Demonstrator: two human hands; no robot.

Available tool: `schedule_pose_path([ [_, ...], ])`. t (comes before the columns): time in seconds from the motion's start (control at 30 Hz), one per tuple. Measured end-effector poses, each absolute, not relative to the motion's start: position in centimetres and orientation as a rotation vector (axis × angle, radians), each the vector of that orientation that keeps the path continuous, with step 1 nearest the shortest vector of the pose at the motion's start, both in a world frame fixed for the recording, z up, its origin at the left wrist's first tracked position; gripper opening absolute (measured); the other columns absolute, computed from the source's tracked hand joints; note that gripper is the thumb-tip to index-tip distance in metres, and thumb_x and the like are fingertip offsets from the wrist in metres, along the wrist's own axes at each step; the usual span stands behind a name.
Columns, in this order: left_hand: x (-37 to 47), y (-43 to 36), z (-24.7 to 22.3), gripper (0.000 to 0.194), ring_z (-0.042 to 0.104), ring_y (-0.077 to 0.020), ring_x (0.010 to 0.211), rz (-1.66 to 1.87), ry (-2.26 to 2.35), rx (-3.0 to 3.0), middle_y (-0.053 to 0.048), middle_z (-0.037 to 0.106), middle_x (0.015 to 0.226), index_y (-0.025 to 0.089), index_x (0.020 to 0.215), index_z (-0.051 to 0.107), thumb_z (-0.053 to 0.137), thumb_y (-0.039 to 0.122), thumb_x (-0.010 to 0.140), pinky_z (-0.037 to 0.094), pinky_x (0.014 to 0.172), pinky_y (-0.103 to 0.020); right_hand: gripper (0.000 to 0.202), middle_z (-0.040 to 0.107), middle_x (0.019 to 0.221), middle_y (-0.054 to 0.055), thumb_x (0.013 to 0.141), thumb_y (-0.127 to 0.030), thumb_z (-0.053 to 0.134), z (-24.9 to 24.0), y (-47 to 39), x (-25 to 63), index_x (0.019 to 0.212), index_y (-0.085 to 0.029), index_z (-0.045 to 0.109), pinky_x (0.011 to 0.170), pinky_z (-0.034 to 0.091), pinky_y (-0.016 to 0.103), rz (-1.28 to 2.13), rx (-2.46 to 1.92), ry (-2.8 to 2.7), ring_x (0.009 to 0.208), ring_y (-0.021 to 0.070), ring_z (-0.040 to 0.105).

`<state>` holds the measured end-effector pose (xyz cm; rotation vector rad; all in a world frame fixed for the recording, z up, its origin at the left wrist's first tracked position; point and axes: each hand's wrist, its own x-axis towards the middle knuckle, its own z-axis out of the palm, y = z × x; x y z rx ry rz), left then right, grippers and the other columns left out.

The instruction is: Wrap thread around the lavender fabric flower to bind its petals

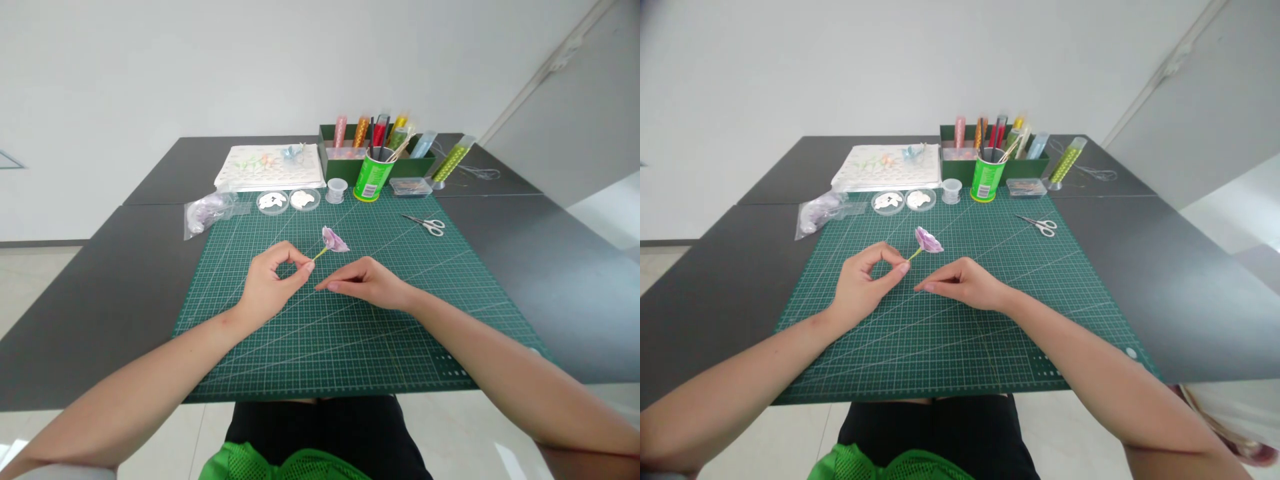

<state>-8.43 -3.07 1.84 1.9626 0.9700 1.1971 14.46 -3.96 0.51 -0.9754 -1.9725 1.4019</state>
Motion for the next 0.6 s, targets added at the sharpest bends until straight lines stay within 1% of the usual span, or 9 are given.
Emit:
schedule_pose_path([
  [0.1,-8.3,-2.9,1.4,0.016,0.058,-0.0140,0.070,1.142,0.980,1.807,0.001,0.066,0.070,0.019,0.071,0.066,0.071,0.024,0.086,0.045,0.072,-0.029,0.037,0.058,0.062,-0.001,0.095,-0.045,0.066,0.6,-4.1,14.2,0.109,-0.016,0.083,0.048,0.023,0.025,1.474,-0.933,-1.972,0.052,0.0085,0.031],
  [0.2,-7.9,-3.0,1.0,0.019,0.056,-0.0131,0.066,1.042,0.904,1.592,0.001,0.064,0.069,0.019,0.070,0.067,0.074,0.030,0.084,0.045,0.068,-0.028,0.035,0.058,0.061,-0.001,0.092,-0.046,0.069,0.4,-4.2,14.0,0.106,-0.018,0.084,0.050,0.024,0.026,1.529,-0.929,-1.933,0.054,0.0095,0.033],
  [0.27,-7.7,-3.2,1.0,0.020,0.056,-0.0127,0.066,0.986,0.845,1.460,0.001,0.065,0.070,0.018,0.072,0.068,0.075,0.034,0.083,0.045,0.066,-0.027,0.034,0.050,0.055,-0.004,0.090,-0.048,0.071,0.1,-4.2,13.9,0.101,-0.017,0.084,0.049,0.023,0.026,1.601,-0.939,-1.843,0.053,0.0096,0.032],
  [0.33,-7.6,-3.3,1.0,0.021,0.056,-0.0132,0.068,0.964,0.804,1.372,0.000,0.066,0.073,0.018,0.075,0.070,0.076,0.036,0.082,0.046,0.067,-0.027,0.035,0.036,0.049,-0.008,0.091,-0.048,0.070,-0.3,-4.1,13.8,0.096,-0.016,0.081,0.047,0.019,0.025,1.721,-0.953,-1.648,0.049,0.0086,0.026],
  [0.4,-7.7,-3.3,1.0,0.022,0.056,-0.0134,0.069,0.970,0.785,1.341,-0.001,0.065,0.074,0.018,0.077,0.071,0.078,0.038,0.081,0.046,0.067,-0.027,0.031,0.025,0.049,-0.011,0.090,-0.046,0.070,-0.5,-3.9,13.8,0.085,-0.016,0.076,0.045,0.015,0.025,1.830,-0.953,-1.385,0.046,0.0071,0.018],
  [0.43,-7.7,-3.3,1.0,0.022,0.055,-0.0132,0.069,0.975,0.781,1.344,0.000,0.065,0.073,0.018,0.077,0.071,0.079,0.038,0.081,0.045,0.065,-0.027,0.030,0.023,0.050,-0.011,0.088,-0.044,0.071,-0.6,-3.7,13.8,0.077,-0.016,0.071,0.045,0.014,0.025,1.859,-0.945,-1.259,0.046,0.0065,0.016],
  [0.5,-7.8,-3.3,0.9,0.022,0.052,-0.0126,0.066,0.982,0.784,1.369,0.000,0.063,0.072,0.019,0.077,0.070,0.079,0.038,0.081,0.043,0.062,-0.026,0.034,0.024,0.052,-0.011,0.086,-0.040,0.073,-0.5,-3.4,13.9,0.065,-0.018,0.056,0.044,0.013,0.024,1.841,-0.940,-1.071,0.045,0.0056,0.015],
  [0.53,-7.9,-3.3,0.9,0.022,0.051,-0.0124,0.066,0.983,0.787,1.383,0.001,0.062,0.071,0.019,0.076,0.070,0.079,0.038,0.081,0.043,0.061,-0.026,0.037,0.025,0.052,-0.011,0.085,-0.039,0.073,-0.4,-3.2,14.0,0.063,-0.019,0.051,0.044,0.013,0.024,1.807,-0.946,-1.007,0.045,0.0054,0.016],
  [0.6,-7.9,-3.2,0.8,0.022,0.051,-0.0122,0.065,0.980,0.796,1.402,0.000,0.062,0.072,0.019,0.076,0.070,0.079,0.039,0.081,0.043,0.060,-0.026,0.037,0.028,0.053,-0.010,0.085,-0.039,0.073,-0.1,-2.9,14.2,0.065,-0.020,0.047,0.044,0.013,0.024,1.726,-0.990,-0.933,0.045,0.0055,0.018],
])
